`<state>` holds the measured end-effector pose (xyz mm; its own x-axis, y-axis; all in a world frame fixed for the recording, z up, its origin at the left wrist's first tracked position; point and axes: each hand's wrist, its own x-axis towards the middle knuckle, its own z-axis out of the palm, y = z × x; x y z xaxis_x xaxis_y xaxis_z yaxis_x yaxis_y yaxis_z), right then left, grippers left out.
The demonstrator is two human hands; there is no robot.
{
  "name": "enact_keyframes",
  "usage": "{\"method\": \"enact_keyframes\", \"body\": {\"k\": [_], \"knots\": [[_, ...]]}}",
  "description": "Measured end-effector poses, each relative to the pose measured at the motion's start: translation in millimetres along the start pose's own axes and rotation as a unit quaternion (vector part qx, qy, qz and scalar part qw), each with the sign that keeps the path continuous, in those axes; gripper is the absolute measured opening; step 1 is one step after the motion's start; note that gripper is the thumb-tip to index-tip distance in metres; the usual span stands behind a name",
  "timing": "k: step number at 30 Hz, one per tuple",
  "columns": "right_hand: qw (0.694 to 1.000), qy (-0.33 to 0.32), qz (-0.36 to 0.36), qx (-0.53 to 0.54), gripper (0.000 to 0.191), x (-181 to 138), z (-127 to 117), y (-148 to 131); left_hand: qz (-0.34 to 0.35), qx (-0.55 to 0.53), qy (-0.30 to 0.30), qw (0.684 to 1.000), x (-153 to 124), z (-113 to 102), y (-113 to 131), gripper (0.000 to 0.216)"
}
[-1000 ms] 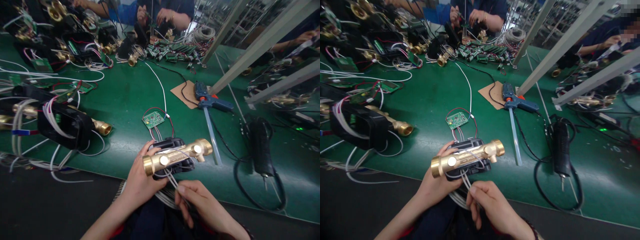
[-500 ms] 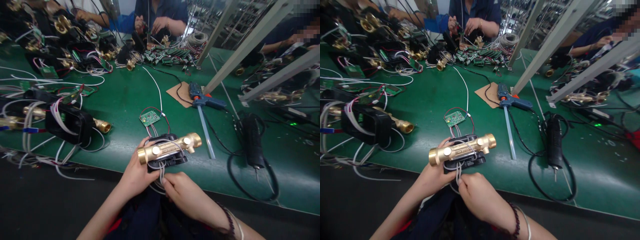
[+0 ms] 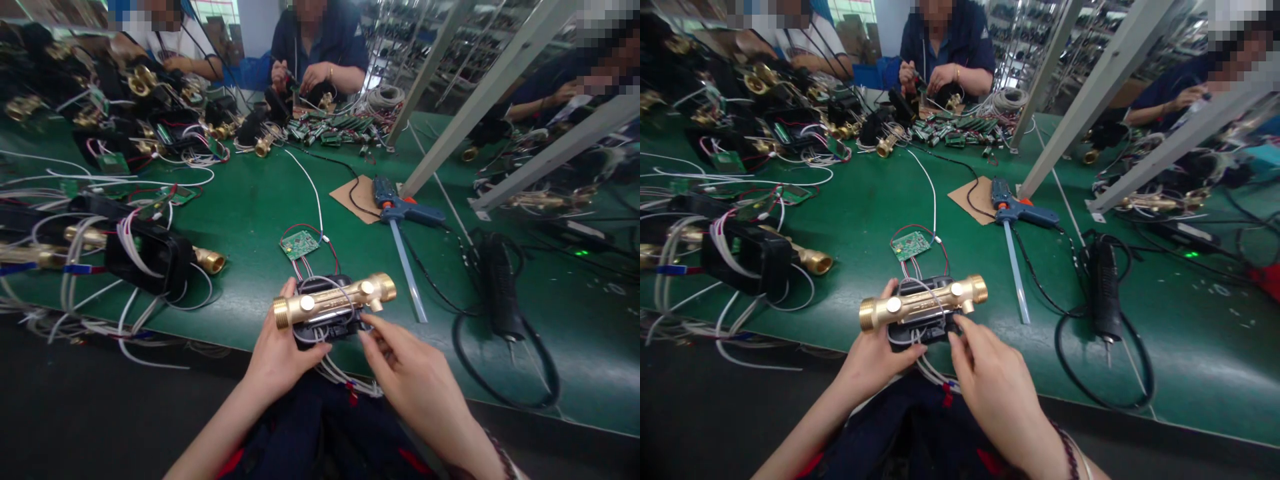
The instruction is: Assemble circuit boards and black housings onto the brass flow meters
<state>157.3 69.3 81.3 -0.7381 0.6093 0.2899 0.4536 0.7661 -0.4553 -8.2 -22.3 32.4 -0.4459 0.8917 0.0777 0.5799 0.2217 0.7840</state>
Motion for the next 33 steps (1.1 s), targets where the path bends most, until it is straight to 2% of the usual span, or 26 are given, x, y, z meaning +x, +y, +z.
{"method": "enact_keyframes", "body": {"k": [1, 4, 9, 13, 19, 26, 29, 33], "knots": [[1.0, 0.005, -0.018, -0.001, 0.028, 0.7, 2.7, -1.3, -0.012, 0.0, -0.001, 1.0, -0.4, 0.1, 0.0, 0.092], [0.996, -0.045, -0.073, 0.026, 0.023, 4.5, 14.9, -9.4, -0.023, 0.013, -0.002, 1.0, -2.4, 1.2, -0.1, 0.091], [0.987, -0.077, -0.096, 0.1, 0.013, 10.4, 24.5, -11.3, -0.01, 0.052, 0.014, 0.998, -6.4, 5.3, -2.5, 0.094], [0.981, -0.051, -0.153, 0.111, 0.018, 14.8, 28.1, -3.3, 0.01, 0.067, 0.03, 0.997, -7.5, 7.6, -5.1, 0.093], [0.966, 0.012, -0.195, 0.171, 0.024, 19.7, 35.2, -3.4, 0.03, 0.083, 0.037, 0.995, -8.4, 7.4, -5.6, 0.09], [0.95, 0.054, -0.172, 0.254, 0.023, 11.9, 40.2, -2.3, 0.049, 0.093, 0.049, 0.993, -8.8, 7.1, -4.8, 0.095], [0.964, 0.03, -0.147, 0.221, 0.022, 6.5, 34.9, -4.2, 0.061, 0.099, 0.046, 0.992, -8.9, 6.4, -4.8, 0.092], [0.976, -0.025, -0.126, 0.174, 0.026, -1.3, 23.5, -2.0, 0.063, 0.091, 0.056, 0.992, -8.5, 5.5, -3.5, 0.099]]}}
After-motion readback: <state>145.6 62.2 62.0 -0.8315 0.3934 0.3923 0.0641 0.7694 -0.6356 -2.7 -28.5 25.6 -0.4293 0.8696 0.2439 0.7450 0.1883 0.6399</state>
